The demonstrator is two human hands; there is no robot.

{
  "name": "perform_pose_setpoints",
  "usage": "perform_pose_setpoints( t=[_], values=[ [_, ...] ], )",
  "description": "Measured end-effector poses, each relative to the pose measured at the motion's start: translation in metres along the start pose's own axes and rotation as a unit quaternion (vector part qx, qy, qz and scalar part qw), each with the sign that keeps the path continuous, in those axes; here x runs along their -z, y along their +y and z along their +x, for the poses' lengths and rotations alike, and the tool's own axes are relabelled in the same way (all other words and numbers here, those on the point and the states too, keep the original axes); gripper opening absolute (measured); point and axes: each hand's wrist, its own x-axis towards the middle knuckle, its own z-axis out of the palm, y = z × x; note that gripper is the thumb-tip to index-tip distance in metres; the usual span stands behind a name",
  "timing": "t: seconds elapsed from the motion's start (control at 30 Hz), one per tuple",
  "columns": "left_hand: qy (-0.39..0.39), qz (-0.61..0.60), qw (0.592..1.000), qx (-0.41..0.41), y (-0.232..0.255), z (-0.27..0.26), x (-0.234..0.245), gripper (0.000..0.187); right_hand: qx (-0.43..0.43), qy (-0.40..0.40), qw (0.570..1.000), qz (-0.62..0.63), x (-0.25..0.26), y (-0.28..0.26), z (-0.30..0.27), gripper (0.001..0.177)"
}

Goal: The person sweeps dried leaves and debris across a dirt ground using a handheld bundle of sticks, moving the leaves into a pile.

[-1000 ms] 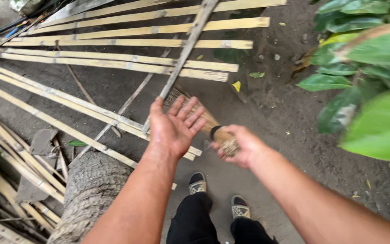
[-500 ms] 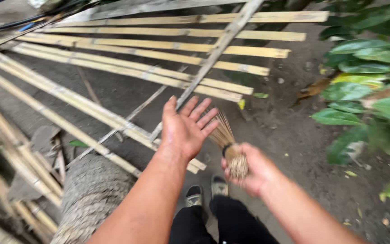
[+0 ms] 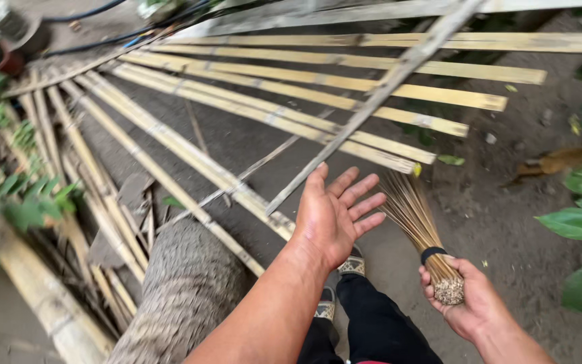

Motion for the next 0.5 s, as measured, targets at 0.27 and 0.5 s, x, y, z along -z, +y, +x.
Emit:
perform_pose_setpoints(
  t=[0.27, 0.5],
  values=[
    [-0.045, 0.055, 0.995, 0.064, -0.02, 0.073, -0.058, 0.08, -0.046, 0.007, 0.999, 0.024, -0.011, -0.08, 0.08, 0.035],
    [-0.048, 0.037, 0.997, 0.051, -0.002, 0.097, -0.081, 0.079, 0.007, -0.044, 0.999, -0.011, 0.005, -0.104, 0.068, 0.043]
  ],
)
